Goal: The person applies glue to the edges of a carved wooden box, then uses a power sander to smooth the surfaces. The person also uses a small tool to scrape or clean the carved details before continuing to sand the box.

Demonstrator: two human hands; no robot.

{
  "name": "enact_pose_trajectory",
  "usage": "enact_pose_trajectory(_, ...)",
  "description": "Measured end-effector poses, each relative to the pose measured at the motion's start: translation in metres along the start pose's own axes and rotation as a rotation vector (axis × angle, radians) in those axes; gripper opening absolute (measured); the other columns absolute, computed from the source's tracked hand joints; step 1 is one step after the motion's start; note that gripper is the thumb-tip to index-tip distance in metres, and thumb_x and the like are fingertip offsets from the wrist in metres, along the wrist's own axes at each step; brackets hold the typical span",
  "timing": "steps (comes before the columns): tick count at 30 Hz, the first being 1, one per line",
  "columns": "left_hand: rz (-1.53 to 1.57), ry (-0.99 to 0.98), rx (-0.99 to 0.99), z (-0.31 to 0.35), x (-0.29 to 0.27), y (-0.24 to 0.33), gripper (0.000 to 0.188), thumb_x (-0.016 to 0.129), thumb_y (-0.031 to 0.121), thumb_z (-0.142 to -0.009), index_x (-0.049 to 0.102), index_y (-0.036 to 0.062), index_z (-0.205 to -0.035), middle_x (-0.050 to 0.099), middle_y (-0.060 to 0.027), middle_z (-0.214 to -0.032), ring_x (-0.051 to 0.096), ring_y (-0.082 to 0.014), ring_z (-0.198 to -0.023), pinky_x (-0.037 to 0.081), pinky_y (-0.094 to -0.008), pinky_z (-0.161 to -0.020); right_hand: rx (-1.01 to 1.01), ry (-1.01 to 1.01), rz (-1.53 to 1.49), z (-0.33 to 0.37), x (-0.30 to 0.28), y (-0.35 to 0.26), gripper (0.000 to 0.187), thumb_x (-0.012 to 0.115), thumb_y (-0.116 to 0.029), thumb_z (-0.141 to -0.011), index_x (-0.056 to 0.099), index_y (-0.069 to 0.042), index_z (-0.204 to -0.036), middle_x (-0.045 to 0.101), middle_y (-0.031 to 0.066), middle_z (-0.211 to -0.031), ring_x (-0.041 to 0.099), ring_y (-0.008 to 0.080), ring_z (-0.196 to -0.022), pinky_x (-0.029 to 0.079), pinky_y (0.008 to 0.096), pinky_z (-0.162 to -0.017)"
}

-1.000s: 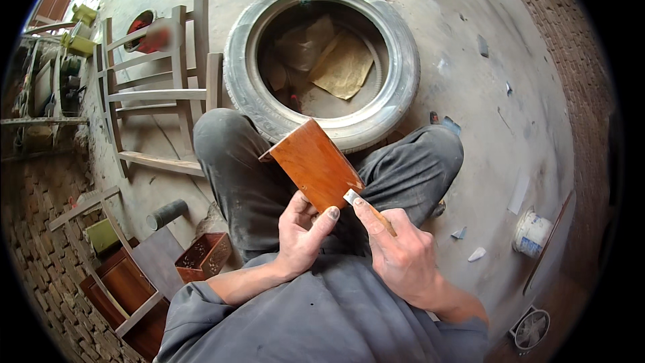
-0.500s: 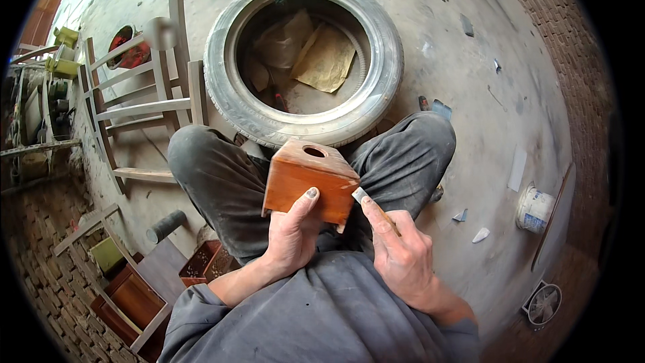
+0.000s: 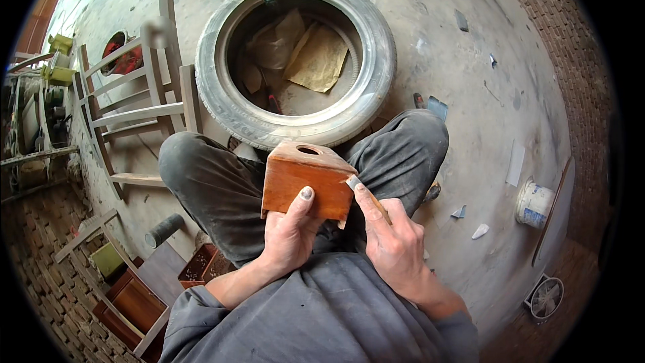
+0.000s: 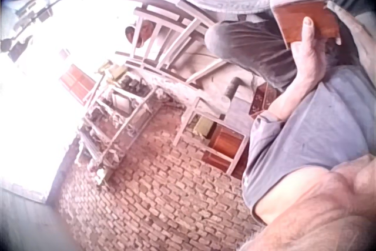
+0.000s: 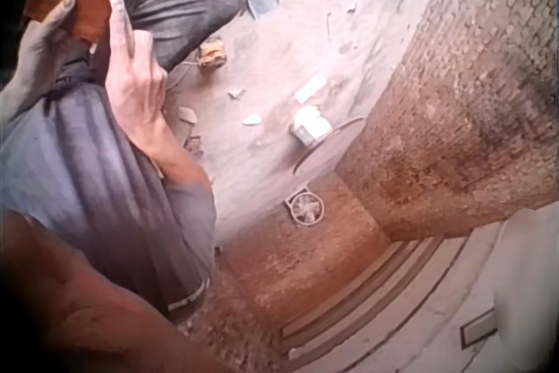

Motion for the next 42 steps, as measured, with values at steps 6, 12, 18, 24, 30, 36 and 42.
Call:
enact_pose_trajectory(6, -0.01, -0.055, -0.01, -0.004, -0.001, -0.002, 0.054, 0.065, 0.021, -0.106, 0.041, 0.0014, -0.15, 0.059, -0.0159, -0.141, 0.062, -0.0294, -0.128, 0.057, -0.0497, -0.104, -0.052, 0.003, 0.008, 0.001, 0.0, 0.003, 0.069, 0.069, 0.005, -0.083, 0.066, -0.02, -0.147, 0.055, 0.0043, -0.086, 0.064, 0.0227, -0.061, 0.057, 0.039, -0.053)
enact_pose_trajectory(12, -0.037, -0.023, 0.049, -0.004, -0.001, 0.007, 0.055, 0.066, 0.021, -0.106, 0.042, -0.0003, -0.15, 0.059, -0.0153, -0.142, 0.062, -0.0287, -0.128, 0.056, -0.0505, -0.104, -0.178, 0.004, 0.051, -0.01, -0.008, 0.006, 0.064, 0.07, 0.003, -0.083, 0.069, -0.02, -0.143, 0.053, 0.0023, -0.083, 0.063, 0.0183, -0.059, 0.054, 0.0368, -0.049)
enact_pose_trajectory(18, -0.06, -0.013, 0.105, -0.005, -0.001, 0.015, 0.045, 0.062, 0.019, -0.108, 0.047, -0.0055, -0.142, 0.063, -0.0184, -0.132, 0.069, -0.0306, -0.113, 0.063, -0.0469, -0.076, -0.285, -0.04, 0.069, -0.024, -0.01, 0.004, 0.063, 0.07, 0.002, -0.083, 0.071, -0.021, -0.141, 0.051, 0.0015, -0.078, 0.059, 0.0171, -0.055, 0.052, 0.0344, -0.048)
enact_pose_trajectory(24, -0.095, 0.048, 0.151, -0.004, -0.006, 0.021, 0.045, 0.065, 0.021, -0.107, 0.049, -0.0062, -0.14, 0.065, -0.0191, -0.128, 0.07, -0.0306, -0.108, 0.063, -0.0452, -0.072, -0.306, -0.101, 0.037, -0.026, -0.011, 0.006, 0.059, 0.073, 0.004, -0.081, 0.074, -0.019, -0.136, 0.061, 0.0025, -0.084, 0.064, 0.0177, -0.06, 0.051, 0.0337, -0.049)
enact_pose_trajectory(30, -0.102, 0.014, 0.066, -0.005, -0.008, 0.017, 0.054, 0.069, 0.02, -0.103, 0.047, -0.0041, -0.146, 0.061, -0.016, -0.139, 0.064, -0.0271, -0.126, 0.055, -0.0475, -0.105, -0.344, -0.108, 0.045, -0.029, -0.012, 0.006, 0.061, 0.073, 0.004, -0.08, 0.073, -0.019, -0.137, 0.062, 0.0027, -0.085, 0.064, 0.0168, -0.06, 0.052, 0.0331, -0.049)
enact_pose_trajectory(36, -0.08, -0.008, 0.056, -0.008, -0.006, 0.019, 0.054, 0.07, 0.02, -0.103, 0.047, -0.0041, -0.145, 0.061, -0.0155, -0.138, 0.063, -0.0272, -0.126, 0.055, -0.0466, -0.103, -0.347, -0.11, 0.042, -0.033, -0.009, 0.002, 0.062, 0.074, 0.004, -0.08, 0.073, -0.02, -0.137, 0.059, 0.0023, -0.082, 0.06, 0.0169, -0.057, 0.051, 0.033, -0.048)
enact_pose_trajectory(42, -0.092, 0.006, 0.073, -0.006, -0.007, 0.016, 0.055, 0.069, 0.021, -0.104, 0.045, -0.0042, -0.146, 0.061, -0.016, -0.139, 0.063, -0.0281, -0.127, 0.057, -0.0479, -0.101, -0.388, -0.128, 0.063, -0.031, -0.006, 0.003, 0.068, 0.069, 0.002, -0.079, 0.069, -0.022, -0.143, 0.049, 0.001, -0.079, 0.057, 0.0161, -0.055, 0.055, 0.0325, -0.049)
Point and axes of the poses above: each hand's wrist, its own z-axis away from the middle knuckle, its own x-axis out of the palm, y = z × x, the point moved 10 cm from there along -z, towards the middle knuckle
